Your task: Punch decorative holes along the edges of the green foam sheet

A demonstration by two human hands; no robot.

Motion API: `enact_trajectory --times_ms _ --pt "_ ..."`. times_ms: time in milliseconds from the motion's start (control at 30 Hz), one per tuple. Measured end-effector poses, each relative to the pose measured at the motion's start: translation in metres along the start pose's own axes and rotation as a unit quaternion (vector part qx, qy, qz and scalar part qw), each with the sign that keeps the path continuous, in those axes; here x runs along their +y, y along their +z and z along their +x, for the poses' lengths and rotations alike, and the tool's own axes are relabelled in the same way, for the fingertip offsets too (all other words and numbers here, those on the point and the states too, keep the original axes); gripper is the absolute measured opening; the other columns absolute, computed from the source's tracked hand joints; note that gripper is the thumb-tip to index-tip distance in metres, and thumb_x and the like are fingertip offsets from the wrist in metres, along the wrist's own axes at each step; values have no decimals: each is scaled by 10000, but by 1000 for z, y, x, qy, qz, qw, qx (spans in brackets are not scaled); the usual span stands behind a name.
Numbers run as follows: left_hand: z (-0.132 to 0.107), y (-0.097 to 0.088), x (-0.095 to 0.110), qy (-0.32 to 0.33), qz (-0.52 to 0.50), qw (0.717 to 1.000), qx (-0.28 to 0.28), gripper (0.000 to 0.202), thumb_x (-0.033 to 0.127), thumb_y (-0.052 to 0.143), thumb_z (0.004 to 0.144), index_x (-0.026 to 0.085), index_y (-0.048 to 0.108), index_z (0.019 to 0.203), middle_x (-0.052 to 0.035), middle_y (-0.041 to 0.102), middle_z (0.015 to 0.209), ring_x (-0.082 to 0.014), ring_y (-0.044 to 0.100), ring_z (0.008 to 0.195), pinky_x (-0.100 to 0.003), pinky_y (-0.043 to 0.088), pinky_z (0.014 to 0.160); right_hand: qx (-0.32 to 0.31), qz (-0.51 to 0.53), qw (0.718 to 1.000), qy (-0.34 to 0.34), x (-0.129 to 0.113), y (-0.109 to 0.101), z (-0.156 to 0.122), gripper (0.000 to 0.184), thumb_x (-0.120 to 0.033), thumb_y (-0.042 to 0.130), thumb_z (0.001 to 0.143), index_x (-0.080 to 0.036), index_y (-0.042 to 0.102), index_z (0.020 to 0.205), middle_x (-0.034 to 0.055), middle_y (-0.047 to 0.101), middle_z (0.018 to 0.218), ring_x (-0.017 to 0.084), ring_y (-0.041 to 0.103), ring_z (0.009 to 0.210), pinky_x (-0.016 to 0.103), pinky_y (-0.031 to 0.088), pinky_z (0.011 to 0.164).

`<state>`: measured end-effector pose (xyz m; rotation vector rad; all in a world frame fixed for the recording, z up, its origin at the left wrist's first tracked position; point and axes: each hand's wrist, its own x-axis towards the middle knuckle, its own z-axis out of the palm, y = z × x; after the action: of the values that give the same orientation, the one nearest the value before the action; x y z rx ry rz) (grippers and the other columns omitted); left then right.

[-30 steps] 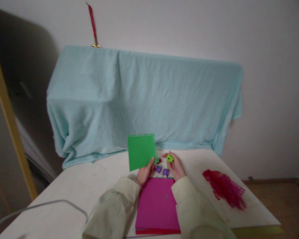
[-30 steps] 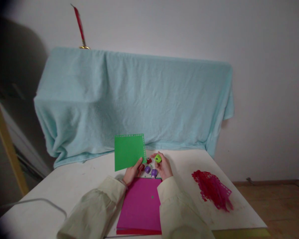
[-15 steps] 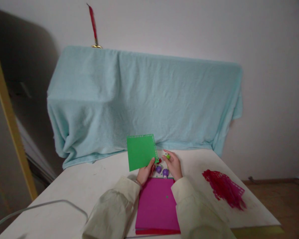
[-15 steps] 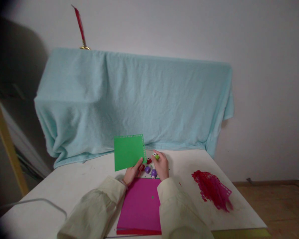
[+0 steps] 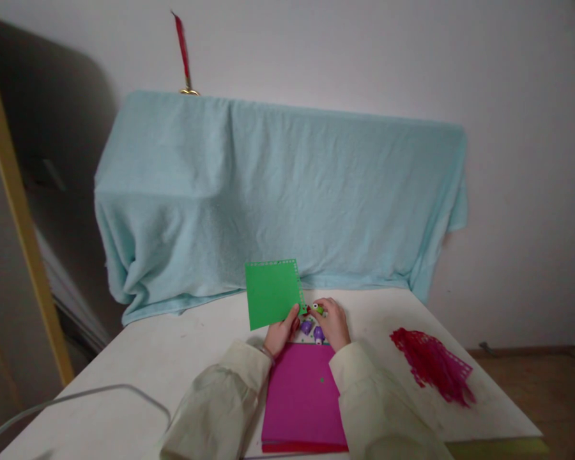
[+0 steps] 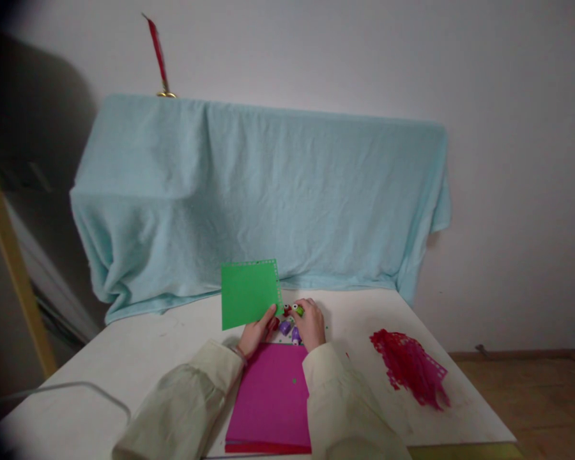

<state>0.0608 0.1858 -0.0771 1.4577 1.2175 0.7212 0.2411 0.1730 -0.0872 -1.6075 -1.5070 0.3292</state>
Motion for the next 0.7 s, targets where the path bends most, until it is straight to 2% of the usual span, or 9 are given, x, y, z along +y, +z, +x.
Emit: enact_trajectory --times_ms 67,167,333,533,700 --pt "-2 -2 4 12 -10 1000 -15 638 690 264 891 222 431 490 -7 434 473 -144 476 520 -270 430 667 -13 -38 999 -4 0 0 0 99 -230 690 795 -220 705 893 56 651 896 205 609 840 295 438 775" --pt "-4 -4 10 21 -19 1000 0 639 679 278 890 226 435 468 -15 442 461 -144 473 513 -269 435 671 -32 -88 996 -7 0 1 0 118 -189 691 785 -218 699 899 44 668 898 205 614 880 294 434 804" --pt "-5 -4 12 21 -33 999 -6 642 696 282 879 238 394 444 -21 437 449 -148 463 499 -269 416 630 -60 -103 993 -1 2 4 -1 129 -175 694 777 -227 691 895 29 690 878 200 632 877 289 445 800" --pt "0 -1 2 12 -60 998 -9 640 687 302 886 231 412 451 -9 420 438 -143 443 471 -273 383 609 -63 -86 994 -1 2 4 -2 129 -170 688 778 -230 692 892 19 703 891 192 652 857 274 451 766" --pt "5 0 -11 19 -54 998 -2 606 662 352 882 227 487 483 -8 443 436 -150 475 481 -272 395 625 -63 -73 995 -2 3 5 -2 151 -154 685 768 -230 700 898 24 708 904 196 657 865 278 461 771"
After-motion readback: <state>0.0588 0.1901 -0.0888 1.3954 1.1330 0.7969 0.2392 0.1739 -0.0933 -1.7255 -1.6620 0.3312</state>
